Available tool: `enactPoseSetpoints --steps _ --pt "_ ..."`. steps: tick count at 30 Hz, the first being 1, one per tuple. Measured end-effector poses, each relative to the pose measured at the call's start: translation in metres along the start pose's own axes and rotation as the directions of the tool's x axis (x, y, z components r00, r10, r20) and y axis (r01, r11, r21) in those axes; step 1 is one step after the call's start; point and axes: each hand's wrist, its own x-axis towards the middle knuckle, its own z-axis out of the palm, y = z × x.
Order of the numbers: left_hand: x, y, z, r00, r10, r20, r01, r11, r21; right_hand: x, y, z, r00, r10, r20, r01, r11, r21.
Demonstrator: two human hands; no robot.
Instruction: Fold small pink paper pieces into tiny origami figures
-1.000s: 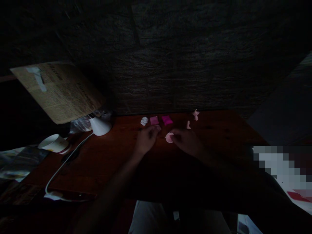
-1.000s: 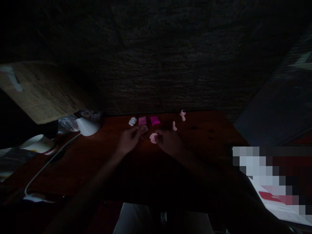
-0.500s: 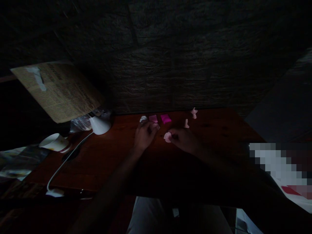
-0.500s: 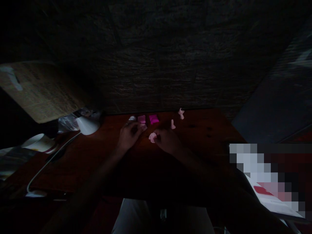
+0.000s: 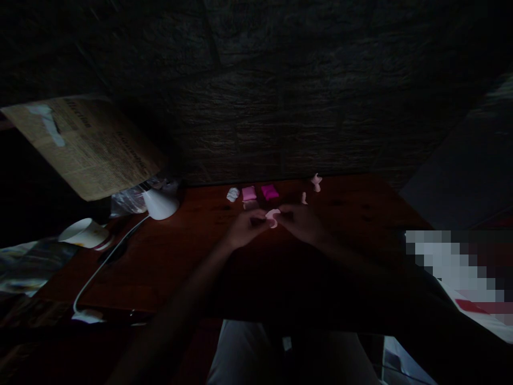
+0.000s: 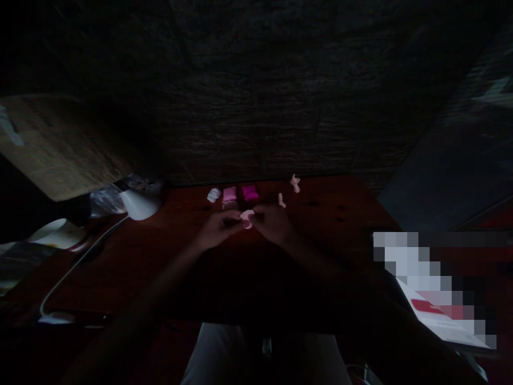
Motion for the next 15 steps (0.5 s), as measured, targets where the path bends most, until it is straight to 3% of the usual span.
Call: enactPoseSetpoints --steps 3,5,8,11,13,15 --pt "0.002 0.003 -0.002 0.998 -0.065 -0.012 0.063 0.988 -0.141 0.001 -0.001 -0.002 0.999 0.052 0.006 -0.052 0.989 0.142" --pt "0.002 0.006 -0.002 0.993 -0.109 -0.036 0.1 0.973 -0.206 0.002 -0.002 -0.003 0.989 0.145 0.036 -0.149 0.939 0.31" --pt "0.002 0.01 -0.003 0.984 -0.173 -0.037 0.156 0.948 -0.276 0.004 -0.005 -0.003 0.937 0.323 0.132 -0.339 0.752 0.565" --pt "0.0 0.013 -0.006 0.978 -0.207 -0.02 0.193 0.936 -0.295 0.006 -0.008 -0.005 0.867 0.443 0.229 -0.459 0.527 0.715" --pt "0.0 0.013 -0.007 0.975 -0.218 -0.033 0.201 0.942 -0.27 0.007 -0.009 -0.007 0.846 0.474 0.242 -0.47 0.453 0.758" --pt "-0.001 0.011 -0.007 0.977 -0.21 -0.036 0.199 0.958 -0.205 0.007 -0.01 -0.009 0.852 0.472 0.226 -0.451 0.442 0.776"
